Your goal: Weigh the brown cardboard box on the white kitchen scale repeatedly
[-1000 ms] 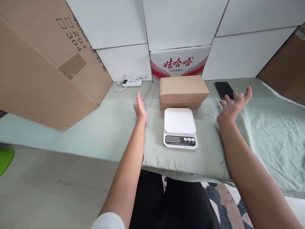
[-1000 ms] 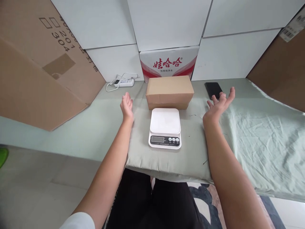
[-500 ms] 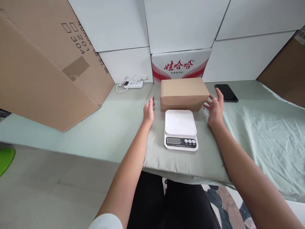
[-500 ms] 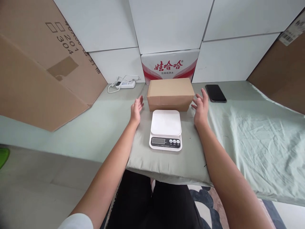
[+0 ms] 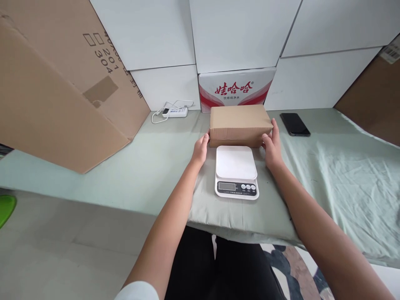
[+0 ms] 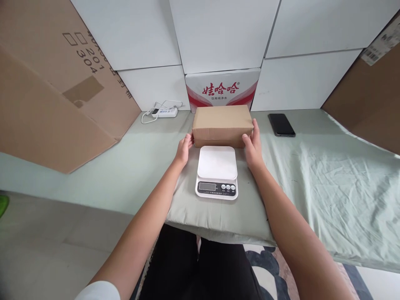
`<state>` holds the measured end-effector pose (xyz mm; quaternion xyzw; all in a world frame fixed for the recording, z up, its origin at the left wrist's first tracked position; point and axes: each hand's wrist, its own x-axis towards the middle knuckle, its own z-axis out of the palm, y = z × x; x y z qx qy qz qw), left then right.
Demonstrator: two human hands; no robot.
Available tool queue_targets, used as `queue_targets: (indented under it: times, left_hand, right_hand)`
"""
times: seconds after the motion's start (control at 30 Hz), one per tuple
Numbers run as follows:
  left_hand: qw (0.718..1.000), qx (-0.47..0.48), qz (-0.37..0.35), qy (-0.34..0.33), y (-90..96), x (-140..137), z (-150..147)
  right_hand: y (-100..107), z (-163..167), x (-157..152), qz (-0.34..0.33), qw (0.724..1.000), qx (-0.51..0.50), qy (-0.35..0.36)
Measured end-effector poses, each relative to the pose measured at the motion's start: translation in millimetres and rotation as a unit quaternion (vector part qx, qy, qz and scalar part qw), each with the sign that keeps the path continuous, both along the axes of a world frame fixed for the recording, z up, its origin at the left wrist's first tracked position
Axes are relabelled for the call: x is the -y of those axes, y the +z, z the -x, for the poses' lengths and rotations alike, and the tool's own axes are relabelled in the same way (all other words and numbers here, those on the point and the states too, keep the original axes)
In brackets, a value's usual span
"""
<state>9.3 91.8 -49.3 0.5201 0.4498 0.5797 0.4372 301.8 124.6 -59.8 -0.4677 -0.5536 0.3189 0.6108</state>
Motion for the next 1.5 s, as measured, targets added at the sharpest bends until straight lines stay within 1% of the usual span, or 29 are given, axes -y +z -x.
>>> queue_targets:
  times: [0.07, 0.13, 0.27, 0.37, 0.43, 0.53, 0.63, 0.7, 0.77, 0.97, 1.13, 1.2, 1.23, 1.3, 1.4, 1.5]
  left_hand:
    - [1.000, -0.007, -0.007, -0.001, 0.7, 0.2, 0.3]
    - [1.000, -0.013, -0.024, 0.003, 2.4, 0.2, 0.7]
    - [0.996, -0.026, -0.086, 0.010, 14.2, 5.7, -1.1]
    - [0.991, -0.036, -0.129, 0.003, 27.0, 22.9, -2.1]
    - [0.989, -0.041, -0.144, -0.004, 32.5, 42.7, -1.0]
    - [0.990, -0.044, -0.136, 0.000, 31.4, 80.3, 2.2]
    - [0.993, -0.044, -0.107, 0.004, 22.4, 114.6, 4.2]
    - [0.994, -0.046, -0.100, 0.001, 16.1, 129.9, 4.2]
    - [0.994, -0.042, -0.097, 0.004, 11.4, 138.6, 3.6]
    - [0.995, -0.041, -0.088, 0.002, 5.9, 142.0, 2.8]
    - [0.994, -0.039, -0.098, -0.009, 6.1, 141.4, 3.2]
    - [0.994, -0.051, -0.098, -0.001, 6.1, 142.0, 3.5]
    - [0.993, -0.056, -0.099, 0.016, 6.0, 142.2, 3.7]
    - [0.991, -0.052, -0.102, 0.070, 5.8, 142.2, 4.4]
    - [0.984, -0.010, -0.098, 0.148, 6.6, 141.2, 5.7]
    - [0.982, 0.008, -0.088, 0.169, 8.7, 140.0, 6.6]
  right_hand:
    - [2.4, 3.4, 1.1, -0.013, 1.000, 0.012, -0.002]
    - [8.2, 7.6, 5.2, -0.043, 0.999, 0.023, 0.003]
    - [27.7, 15.4, 19.9, -0.104, 0.994, 0.040, -0.007]
    - [41.5, 15.7, 35.5, -0.136, 0.990, 0.040, -0.013]
    - [44.6, 12.0, 50.2, -0.156, 0.987, 0.040, -0.010]
    - [35.0, 2.4, 78.1, -0.149, 0.987, 0.057, -0.019]
    - [14.1, -6.3, 104.3, -0.145, 0.986, 0.076, -0.032]
    - [2.2, -8.4, 116.0, -0.158, 0.983, 0.081, -0.041]
    - [-3.5, -7.2, 122.5, -0.164, 0.982, 0.083, -0.052]
    - [3.3, -0.5, 126.2, -0.158, 0.979, 0.086, -0.100]
    - [2.0, -2.4, 125.4, -0.180, 0.975, 0.089, -0.099]
    - [1.7, -3.3, 124.5, -0.183, 0.974, 0.089, -0.101]
    - [2.4, -3.5, 124.0, -0.183, 0.974, 0.082, -0.104]
    - [5.8, -3.3, 123.0, -0.183, 0.975, 0.056, -0.111]
    - [13.5, -2.7, 121.3, -0.170, 0.976, 0.008, -0.138]
    - [18.6, -2.9, 118.7, -0.152, 0.977, -0.031, -0.148]
